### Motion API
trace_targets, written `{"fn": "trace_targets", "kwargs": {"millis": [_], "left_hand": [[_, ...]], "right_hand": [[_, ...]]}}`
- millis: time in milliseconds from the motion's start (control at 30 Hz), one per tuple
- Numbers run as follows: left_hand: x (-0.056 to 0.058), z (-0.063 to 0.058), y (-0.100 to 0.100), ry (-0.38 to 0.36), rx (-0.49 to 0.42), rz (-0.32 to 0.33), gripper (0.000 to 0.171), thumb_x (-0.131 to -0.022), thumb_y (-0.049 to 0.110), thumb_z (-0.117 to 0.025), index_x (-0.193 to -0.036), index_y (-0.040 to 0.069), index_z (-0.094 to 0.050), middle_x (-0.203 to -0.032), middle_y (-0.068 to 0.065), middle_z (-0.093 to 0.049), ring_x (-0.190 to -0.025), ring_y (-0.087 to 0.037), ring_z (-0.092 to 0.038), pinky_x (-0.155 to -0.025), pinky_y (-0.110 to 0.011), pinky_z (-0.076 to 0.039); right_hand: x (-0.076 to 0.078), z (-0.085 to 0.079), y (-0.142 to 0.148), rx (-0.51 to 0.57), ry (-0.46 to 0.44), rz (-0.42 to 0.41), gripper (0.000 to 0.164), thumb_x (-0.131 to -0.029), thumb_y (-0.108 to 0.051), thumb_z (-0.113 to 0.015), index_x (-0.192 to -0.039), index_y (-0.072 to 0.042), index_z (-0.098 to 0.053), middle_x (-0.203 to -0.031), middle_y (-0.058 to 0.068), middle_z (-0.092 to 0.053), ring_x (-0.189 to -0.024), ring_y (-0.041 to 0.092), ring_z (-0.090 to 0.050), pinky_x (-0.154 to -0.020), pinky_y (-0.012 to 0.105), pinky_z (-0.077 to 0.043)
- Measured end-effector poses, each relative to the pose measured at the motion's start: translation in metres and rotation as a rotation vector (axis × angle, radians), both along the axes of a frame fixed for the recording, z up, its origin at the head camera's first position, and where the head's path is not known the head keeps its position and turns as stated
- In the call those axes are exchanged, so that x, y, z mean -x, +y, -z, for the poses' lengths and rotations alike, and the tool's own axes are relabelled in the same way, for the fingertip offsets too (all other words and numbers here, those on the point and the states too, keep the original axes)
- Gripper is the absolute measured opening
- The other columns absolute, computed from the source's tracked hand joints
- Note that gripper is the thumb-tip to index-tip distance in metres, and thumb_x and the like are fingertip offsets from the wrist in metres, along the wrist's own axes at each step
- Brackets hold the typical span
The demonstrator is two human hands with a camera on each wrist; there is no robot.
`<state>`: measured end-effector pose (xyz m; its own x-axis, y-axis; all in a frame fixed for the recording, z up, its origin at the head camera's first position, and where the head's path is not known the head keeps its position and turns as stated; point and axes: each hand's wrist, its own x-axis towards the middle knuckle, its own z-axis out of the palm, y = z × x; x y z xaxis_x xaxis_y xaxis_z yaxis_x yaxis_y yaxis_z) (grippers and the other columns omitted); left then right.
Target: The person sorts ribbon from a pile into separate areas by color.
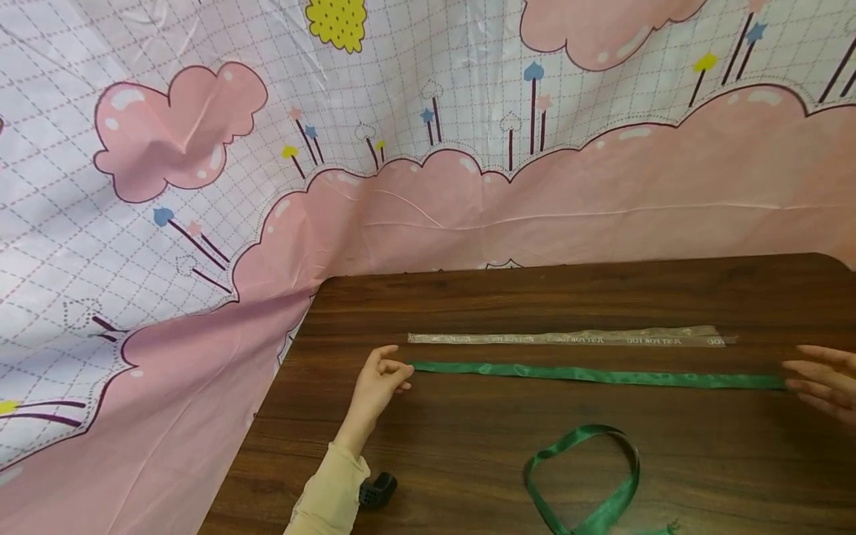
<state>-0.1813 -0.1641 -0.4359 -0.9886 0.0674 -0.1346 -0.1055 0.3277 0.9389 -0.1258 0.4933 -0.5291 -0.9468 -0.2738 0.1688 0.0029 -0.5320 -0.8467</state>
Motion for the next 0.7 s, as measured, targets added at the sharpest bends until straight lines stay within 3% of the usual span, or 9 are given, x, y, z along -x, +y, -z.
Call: {"fn": "trace_targets", "kwargs": {"millis": [67, 167, 267, 400, 467, 700], "left_hand": [[-0.005, -0.004, 0.016, 0.007, -0.006, 0.068, 0.056, -0.089, 0.014, -0.062, -0.136, 0.001, -0.036, -0.104, -0.017, -0.063, -0.079, -0.025, -0.065, -0.079, -0.043, -0.053], [-0.011, -0.004, 0.037, 0.007, -0.019, 0.159, 0.056, -0.089, 0.015, -0.062, -0.137, 0.002, -0.035, -0.103, -0.016, -0.063, -0.084, -0.032, -0.064, -0.083, -0.045, -0.052], [-0.017, 0.005, 0.055, 0.014, -0.020, 0.227, 0.056, -0.090, 0.018, -0.062, -0.137, 0.005, -0.035, -0.103, -0.013, -0.063, -0.085, -0.034, -0.064, -0.082, -0.043, -0.053], [-0.027, 0.014, 0.075, 0.020, 0.004, 0.302, 0.057, -0.089, 0.024, -0.063, -0.137, 0.008, -0.037, -0.100, -0.009, -0.065, -0.082, -0.029, -0.065, -0.076, -0.034, -0.053], [-0.034, 0.016, 0.083, 0.024, 0.029, 0.337, 0.057, -0.088, 0.025, -0.064, -0.136, 0.009, -0.038, -0.099, -0.007, -0.066, -0.080, -0.025, -0.065, -0.071, -0.029, -0.051], [-0.055, 0.024, 0.105, 0.052, 0.126, 0.476, 0.059, -0.087, 0.028, -0.065, -0.135, 0.006, -0.039, -0.095, 0.000, -0.065, -0.067, 0.002, -0.058, -0.061, -0.016, -0.048]], "right_hand": [[-0.005, -0.021, -0.036, -0.159, 0.075, 0.035, 0.053, -0.099, 0.008, -0.016, -0.131, -0.020, -0.047, -0.115, -0.006, -0.067, -0.096, 0.012, -0.068, -0.075, 0.019, -0.054], [-0.011, -0.046, -0.078, -0.309, 0.154, -0.008, 0.053, -0.098, 0.010, -0.016, -0.132, -0.018, -0.045, -0.119, -0.008, -0.064, -0.100, 0.007, -0.065, -0.080, 0.014, -0.051], [-0.018, -0.066, -0.108, -0.557, 0.117, 0.018, 0.048, -0.100, 0.005, -0.023, -0.130, -0.025, -0.044, -0.118, -0.018, -0.061, -0.100, -0.002, -0.061, -0.078, 0.011, -0.050], [-0.024, -0.077, -0.136, -0.867, 0.101, 0.062, 0.044, -0.099, 0.001, -0.034, -0.127, -0.033, -0.043, -0.113, -0.030, -0.057, -0.096, -0.010, -0.058, -0.072, 0.012, -0.050], [-0.025, -0.076, -0.148, -0.937, 0.135, 0.065, 0.046, -0.098, 0.001, -0.037, -0.126, -0.035, -0.042, -0.111, -0.032, -0.056, -0.095, -0.011, -0.057, -0.071, 0.013, -0.050], [-0.034, -0.065, -0.189, -0.935, 0.204, -0.003, 0.048, -0.096, 0.002, -0.042, -0.131, -0.030, -0.036, -0.109, -0.025, -0.057, -0.096, -0.010, -0.056, -0.071, 0.016, -0.050]]}}
